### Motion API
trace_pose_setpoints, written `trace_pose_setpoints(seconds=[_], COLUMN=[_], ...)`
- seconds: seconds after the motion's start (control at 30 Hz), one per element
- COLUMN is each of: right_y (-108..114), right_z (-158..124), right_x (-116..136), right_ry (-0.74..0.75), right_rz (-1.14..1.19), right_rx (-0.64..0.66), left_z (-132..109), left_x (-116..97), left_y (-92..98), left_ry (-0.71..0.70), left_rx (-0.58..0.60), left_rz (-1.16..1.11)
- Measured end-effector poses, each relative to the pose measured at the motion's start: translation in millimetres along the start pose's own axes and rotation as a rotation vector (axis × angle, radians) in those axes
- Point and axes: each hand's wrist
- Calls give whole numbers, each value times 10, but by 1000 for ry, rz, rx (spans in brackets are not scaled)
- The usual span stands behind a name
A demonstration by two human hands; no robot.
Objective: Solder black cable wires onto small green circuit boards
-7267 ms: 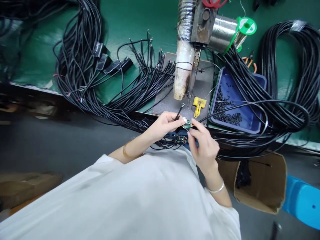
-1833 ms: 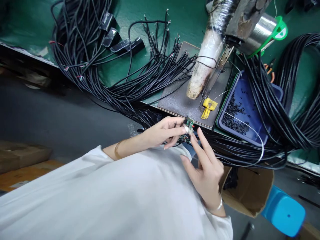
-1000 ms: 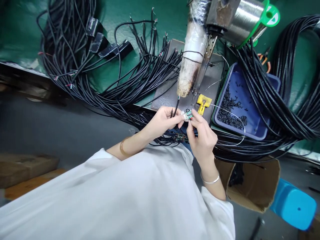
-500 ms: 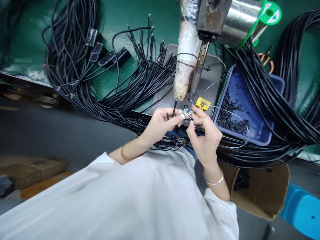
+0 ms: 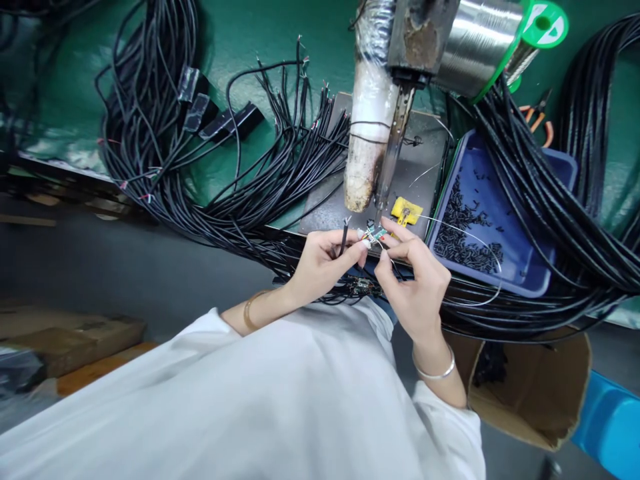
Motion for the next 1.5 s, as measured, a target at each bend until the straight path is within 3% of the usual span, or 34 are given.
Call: trace_pose_setpoints(seconds=[0.23,0.6,1.5], right_y=[-29,-33,-17], right_z=[130,157,123], right_x=[-7,57,71], right_ry=[-18,56,61], right_rz=[5,6,34], right_rx=[-20,-29,-4], left_z=[160,192,285], left_x=[-71,-166,-142], left_y=[0,62,159], left_ry=[-20,52,213], left_rx=[6,75,201], left_rz=[52,14,-64])
Point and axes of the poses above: each hand's wrist, its own z-axis towards the middle knuckle, its own y-axis out of the back of the hand, x = y × z, and after that the axes turned 12 degrees about -x, right-handed
